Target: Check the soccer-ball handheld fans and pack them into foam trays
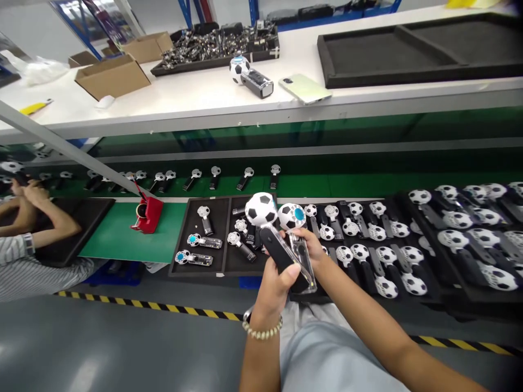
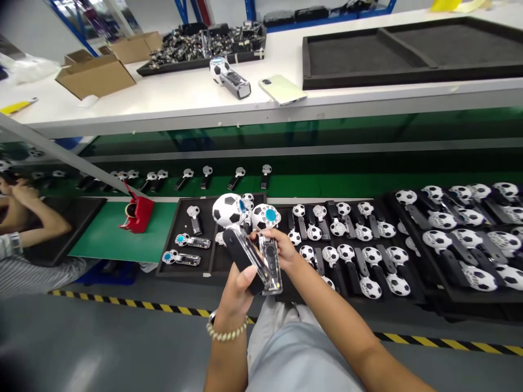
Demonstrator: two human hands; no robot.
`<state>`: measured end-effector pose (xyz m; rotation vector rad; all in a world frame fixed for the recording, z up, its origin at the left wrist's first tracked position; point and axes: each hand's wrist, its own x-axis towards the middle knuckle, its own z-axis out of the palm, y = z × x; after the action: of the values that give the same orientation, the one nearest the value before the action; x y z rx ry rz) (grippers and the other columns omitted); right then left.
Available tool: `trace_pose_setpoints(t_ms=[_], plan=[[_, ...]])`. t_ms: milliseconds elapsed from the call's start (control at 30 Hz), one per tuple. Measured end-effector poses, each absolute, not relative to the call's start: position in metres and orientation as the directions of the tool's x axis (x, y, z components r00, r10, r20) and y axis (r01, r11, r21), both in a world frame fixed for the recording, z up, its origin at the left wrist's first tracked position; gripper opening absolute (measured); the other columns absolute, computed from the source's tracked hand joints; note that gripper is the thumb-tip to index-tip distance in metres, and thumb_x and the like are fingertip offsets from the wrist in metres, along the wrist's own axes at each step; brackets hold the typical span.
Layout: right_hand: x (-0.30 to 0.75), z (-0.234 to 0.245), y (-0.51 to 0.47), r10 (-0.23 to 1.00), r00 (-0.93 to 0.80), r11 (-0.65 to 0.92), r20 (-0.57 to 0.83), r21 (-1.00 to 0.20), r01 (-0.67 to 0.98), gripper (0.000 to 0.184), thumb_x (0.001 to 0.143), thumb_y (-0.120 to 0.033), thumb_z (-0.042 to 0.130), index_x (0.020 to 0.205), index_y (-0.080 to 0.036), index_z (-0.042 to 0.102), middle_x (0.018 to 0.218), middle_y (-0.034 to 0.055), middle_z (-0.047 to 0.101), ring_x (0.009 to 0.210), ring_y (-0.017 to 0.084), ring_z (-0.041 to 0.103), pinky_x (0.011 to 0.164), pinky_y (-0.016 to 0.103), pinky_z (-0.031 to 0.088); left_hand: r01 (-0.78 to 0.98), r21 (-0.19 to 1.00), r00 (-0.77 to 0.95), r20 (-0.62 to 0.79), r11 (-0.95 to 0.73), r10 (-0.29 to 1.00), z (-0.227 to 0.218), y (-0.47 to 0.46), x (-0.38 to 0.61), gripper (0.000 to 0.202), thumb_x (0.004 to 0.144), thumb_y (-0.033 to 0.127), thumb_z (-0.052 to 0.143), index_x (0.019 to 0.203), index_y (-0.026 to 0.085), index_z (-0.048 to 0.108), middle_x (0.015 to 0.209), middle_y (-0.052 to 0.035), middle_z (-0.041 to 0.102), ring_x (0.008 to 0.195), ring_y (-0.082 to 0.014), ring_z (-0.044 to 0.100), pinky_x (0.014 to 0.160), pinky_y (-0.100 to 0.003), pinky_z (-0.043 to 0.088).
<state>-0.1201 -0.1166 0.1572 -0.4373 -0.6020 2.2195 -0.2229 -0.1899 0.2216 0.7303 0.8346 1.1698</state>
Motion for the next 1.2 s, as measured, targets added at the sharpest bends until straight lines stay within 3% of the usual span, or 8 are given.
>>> trace_pose_setpoints(t_ms=[133,233,367,533,700,867,1000,1200], plan=[[-0.105,0.152,-0.113,0.849,-0.510,-0.510,-0.141,-0.474,-0.718,0.016,0.071,-0.029,0.056,0.081,-0.017,0.056,0.082,0.0052,0.066,0.077,0.020,0.064,0.077,0.037,0.053,-0.322,0.939,-0.074,-0.149,0.118,0.986,0.223,-0.201,-0.238,0.052,0.061,0.030,0.076,0.108,0.016,0.059,0.111,-0.0093,0.064,0.109,-0.0280,0.058,0.091,-0.033,0.048],[-0.074,0.136,-0.095,0.924,-0.280,-0.380,-0.261,-0.541,-0.750,0.014,0.072,-0.031,0.054,0.078,-0.018,0.052,0.076,0.0031,0.063,0.077,0.018,0.062,0.083,0.040,0.052,-0.138,0.987,-0.244,-0.113,0.081,0.963,0.220,-0.199,-0.257,0.046,0.060,0.024,0.077,0.101,0.017,0.057,0.104,-0.0086,0.067,0.090,-0.0234,0.065,0.079,-0.032,0.054],[-0.045,0.087,-0.089,0.874,-0.131,-0.477,-0.468,-0.877,-0.056,0.022,0.079,-0.040,0.045,0.084,-0.019,0.050,0.080,0.0061,0.063,0.079,0.019,0.061,0.074,0.036,0.052,-0.066,0.986,-0.196,-0.163,0.153,0.967,0.216,-0.187,-0.267,0.043,0.056,0.026,0.081,0.090,0.014,0.057,0.085,-0.0067,0.069,0.060,-0.0156,0.064,0.057,-0.030,0.057],[-0.055,0.019,-0.125,0.833,-0.036,-0.465,-0.552,-0.734,0.494,0.034,0.071,-0.036,0.060,0.097,-0.016,0.053,0.091,0.0131,0.063,0.085,0.029,0.060,0.065,0.038,0.049,-0.358,0.915,-0.065,-0.222,0.184,0.973,0.204,-0.180,-0.250,0.042,0.077,0.054,0.056,0.082,0.012,0.057,0.074,-0.0072,0.067,0.049,-0.0137,0.059,0.041,-0.026,0.051],[-0.063,-0.018,-0.159,0.866,-0.035,-0.276,-0.499,-0.534,0.799,0.053,0.064,-0.030,0.071,0.108,-0.009,0.050,0.101,0.0194,0.061,0.097,0.035,0.058,0.080,0.044,0.044,-0.511,0.828,0.000,-0.270,0.232,0.963,0.206,-0.182,-0.239,0.032,0.079,0.039,0.061,0.101,0.015,0.058,0.098,-0.0091,0.068,0.075,-0.0188,0.067,0.064,-0.032,0.057],[-0.053,-0.022,-0.150,0.874,-0.320,0.123,-0.364,-0.471,0.873,0.047,0.072,-0.017,0.063,0.117,-0.010,0.051,0.112,0.0183,0.057,0.108,0.032,0.051,0.092,0.043,0.038,-0.509,0.825,-0.029,-0.300,0.245,0.953,0.209,-0.181,-0.245,0.036,0.077,0.038,0.064,0.104,0.015,0.059,0.103,-0.0104,0.067,0.085,-0.0229,0.067,0.073,-0.037,0.057],[-0.055,-0.026,-0.133,0.789,-0.537,0.388,-0.298,-0.435,0.813,0.029,0.079,-0.008,0.048,0.102,-0.016,0.064,0.111,0.0132,0.059,0.117,0.026,0.044,0.105,0.042,0.024,-0.496,0.833,-0.056,-0.312,0.245,0.948,0.207,-0.181,-0.249,0.038,0.077,0.041,0.064,0.104,0.014,0.060,0.100,-0.0111,0.068,0.083,-0.0235,0.067,0.070,-0.037,0.057],[-0.086,-0.062,-0.138,0.665,-0.637,0.538,-0.390,-0.340,0.771,0.034,0.057,-0.005,0.062,0.084,-0.023,0.071,0.103,0.0091,0.066,0.116,0.028,0.048,0.107,0.047,0.021,-0.535,0.808,-0.017,-0.303,0.247,0.953,0.198,-0.181,-0.251,0.038,0.079,0.040,0.062,0.109,0.017,0.059,0.104,-0.0098,0.067,0.086,-0.0230,0.066,0.072,-0.036,0.056]])
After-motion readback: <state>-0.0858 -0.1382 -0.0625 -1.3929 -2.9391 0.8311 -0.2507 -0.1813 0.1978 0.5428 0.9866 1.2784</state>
